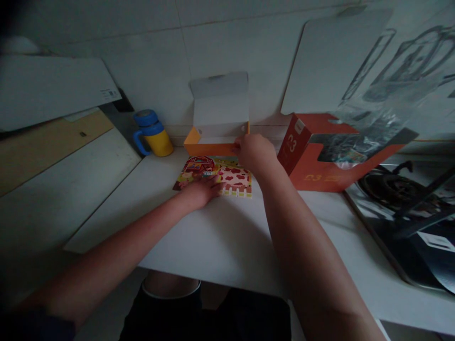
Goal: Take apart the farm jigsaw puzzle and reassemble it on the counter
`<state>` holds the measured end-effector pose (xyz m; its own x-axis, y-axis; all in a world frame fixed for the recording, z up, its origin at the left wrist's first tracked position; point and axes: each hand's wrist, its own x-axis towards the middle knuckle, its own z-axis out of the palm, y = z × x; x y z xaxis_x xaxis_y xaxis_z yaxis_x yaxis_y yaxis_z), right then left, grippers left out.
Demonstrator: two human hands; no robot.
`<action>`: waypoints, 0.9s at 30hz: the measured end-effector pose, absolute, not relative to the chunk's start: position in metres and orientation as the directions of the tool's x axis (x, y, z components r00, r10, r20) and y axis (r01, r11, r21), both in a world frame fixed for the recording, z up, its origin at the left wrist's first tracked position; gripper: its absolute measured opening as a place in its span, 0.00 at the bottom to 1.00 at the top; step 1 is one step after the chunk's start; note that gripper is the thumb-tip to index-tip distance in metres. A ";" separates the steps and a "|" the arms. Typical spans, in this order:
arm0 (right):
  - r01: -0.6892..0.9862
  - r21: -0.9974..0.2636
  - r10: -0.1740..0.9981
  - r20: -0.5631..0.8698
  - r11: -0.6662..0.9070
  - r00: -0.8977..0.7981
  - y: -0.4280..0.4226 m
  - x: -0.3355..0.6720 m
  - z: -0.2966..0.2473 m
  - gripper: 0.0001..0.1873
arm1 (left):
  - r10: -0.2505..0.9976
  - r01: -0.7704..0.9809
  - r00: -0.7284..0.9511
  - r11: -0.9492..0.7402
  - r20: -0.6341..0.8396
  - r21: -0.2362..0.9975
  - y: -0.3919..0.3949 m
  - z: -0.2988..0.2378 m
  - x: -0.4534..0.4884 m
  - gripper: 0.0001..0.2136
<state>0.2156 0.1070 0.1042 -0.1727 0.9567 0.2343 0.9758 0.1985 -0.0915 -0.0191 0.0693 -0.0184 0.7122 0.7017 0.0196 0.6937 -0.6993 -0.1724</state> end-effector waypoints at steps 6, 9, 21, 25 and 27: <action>0.967 -0.156 0.978 0.099 0.200 -0.186 0.131 0.211 0.070 0.17 | 0.761 0.758 0.642 -0.614 0.088 -0.221 0.096 -0.018 -0.013 0.21; 0.964 -0.184 0.981 0.043 0.193 -0.189 0.139 0.207 0.053 0.18 | 0.760 0.761 0.641 -0.611 0.107 -0.220 0.095 -0.016 -0.004 0.18; 0.971 -0.204 0.991 -0.026 0.123 -0.131 0.139 0.194 0.022 0.22 | 0.780 0.794 0.605 -0.574 0.162 -0.201 0.081 -0.011 0.005 0.14; 0.973 -0.212 0.995 -0.022 0.092 -0.099 0.136 0.190 0.023 0.22 | 0.778 0.797 0.604 -0.578 0.176 -0.178 0.082 -0.012 -0.001 0.13; 0.974 -0.214 0.997 -0.009 0.073 -0.077 0.134 0.189 0.026 0.22 | 0.775 0.798 0.603 -0.581 0.190 -0.161 0.084 -0.012 -0.004 0.13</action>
